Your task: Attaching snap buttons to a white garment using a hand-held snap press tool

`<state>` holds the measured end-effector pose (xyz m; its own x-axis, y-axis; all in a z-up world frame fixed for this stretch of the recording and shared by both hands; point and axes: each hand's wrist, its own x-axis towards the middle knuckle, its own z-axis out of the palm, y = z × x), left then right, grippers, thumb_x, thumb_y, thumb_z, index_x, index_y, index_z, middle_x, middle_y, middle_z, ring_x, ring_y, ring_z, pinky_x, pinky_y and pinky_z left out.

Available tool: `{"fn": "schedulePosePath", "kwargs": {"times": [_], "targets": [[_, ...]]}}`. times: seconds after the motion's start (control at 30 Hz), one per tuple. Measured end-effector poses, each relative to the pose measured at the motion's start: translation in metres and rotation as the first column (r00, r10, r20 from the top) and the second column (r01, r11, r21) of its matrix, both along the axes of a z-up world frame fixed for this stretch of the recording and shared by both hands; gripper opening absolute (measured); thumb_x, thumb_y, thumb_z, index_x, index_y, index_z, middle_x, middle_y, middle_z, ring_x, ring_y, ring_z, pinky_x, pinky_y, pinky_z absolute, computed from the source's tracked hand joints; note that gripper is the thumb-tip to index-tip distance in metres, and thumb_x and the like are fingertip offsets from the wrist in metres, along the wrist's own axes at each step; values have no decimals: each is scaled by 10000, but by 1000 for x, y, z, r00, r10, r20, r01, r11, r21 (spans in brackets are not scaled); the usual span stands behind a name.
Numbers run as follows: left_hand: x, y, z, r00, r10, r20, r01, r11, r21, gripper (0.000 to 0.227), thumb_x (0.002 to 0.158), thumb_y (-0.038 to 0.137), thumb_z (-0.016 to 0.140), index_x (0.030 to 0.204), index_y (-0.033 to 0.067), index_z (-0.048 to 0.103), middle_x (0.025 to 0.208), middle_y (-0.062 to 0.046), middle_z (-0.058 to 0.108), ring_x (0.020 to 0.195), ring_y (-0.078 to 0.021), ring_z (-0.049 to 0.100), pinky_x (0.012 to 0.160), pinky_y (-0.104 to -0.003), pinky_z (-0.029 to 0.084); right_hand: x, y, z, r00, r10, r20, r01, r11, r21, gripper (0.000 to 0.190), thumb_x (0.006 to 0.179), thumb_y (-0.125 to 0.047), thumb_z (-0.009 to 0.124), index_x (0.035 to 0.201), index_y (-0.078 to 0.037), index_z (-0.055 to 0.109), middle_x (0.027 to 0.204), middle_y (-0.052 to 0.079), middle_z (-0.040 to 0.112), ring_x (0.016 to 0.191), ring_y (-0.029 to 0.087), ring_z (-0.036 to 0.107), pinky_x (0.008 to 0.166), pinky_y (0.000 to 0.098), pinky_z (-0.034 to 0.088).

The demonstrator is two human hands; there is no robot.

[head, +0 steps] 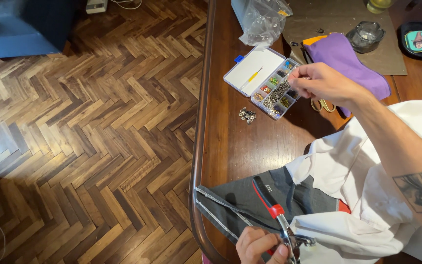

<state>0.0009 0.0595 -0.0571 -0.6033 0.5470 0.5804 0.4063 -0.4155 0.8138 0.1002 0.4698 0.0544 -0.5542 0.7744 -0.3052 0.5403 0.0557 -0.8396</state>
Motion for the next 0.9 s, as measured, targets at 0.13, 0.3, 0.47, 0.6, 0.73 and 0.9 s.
{"fn": "schedulePosePath", "kwargs": {"times": [0.13,0.3,0.47,0.6,0.73,0.9], "targets": [[-13,6,0,967,10,-254,30,987,155,228,1148,211,748,1375,237,748,1064,-30,828,803,-240,766,689,-392,625,13,-34,12,971,-98,-217,69,988,-136,126,1169,-62,656,1052,-30,691,964,194,771,601,134,565,445,244,356],[-9,4,20,988,-27,-153,50,988,149,218,1161,135,696,1369,75,722,1088,-223,810,828,-324,736,788,-446,653,32,-113,37,752,34,-658,-5,999,46,124,1022,84,713,970,36,611,866,260,690,695,290,782,372,297,598],[2,-15,47,979,-187,81,173,972,158,255,1186,123,685,1420,23,697,1123,-228,819,930,-302,735,877,-410,617,59,-199,67,763,70,-643,21,991,133,129,972,59,772,1048,29,672,817,236,759,533,245,772,393,280,668],[19,-23,74,934,-237,269,182,960,214,224,1115,76,763,1289,-57,718,1062,-316,861,914,-363,846,821,-391,668,76,-263,80,699,122,-704,9,984,179,167,945,66,805,1111,49,819,913,260,809,725,289,879,459,251,794],[36,-37,73,900,-289,328,218,947,236,243,1045,-1,819,1267,-34,725,1054,-361,849,730,-265,761,542,-282,659,82,-318,75,726,163,-668,79,945,317,204,926,55,833,1125,16,847,980,229,873,711,236,936,530,212,843],[43,-50,61,956,-261,137,227,949,221,305,1022,37,815,1308,56,712,1059,-268,840,815,-266,801,735,-308,635,89,-370,68,827,195,-527,276,675,684,143,1003,-8,739,1143,-16,767,1101,223,855,972,253,1026,709,186,939]]}}
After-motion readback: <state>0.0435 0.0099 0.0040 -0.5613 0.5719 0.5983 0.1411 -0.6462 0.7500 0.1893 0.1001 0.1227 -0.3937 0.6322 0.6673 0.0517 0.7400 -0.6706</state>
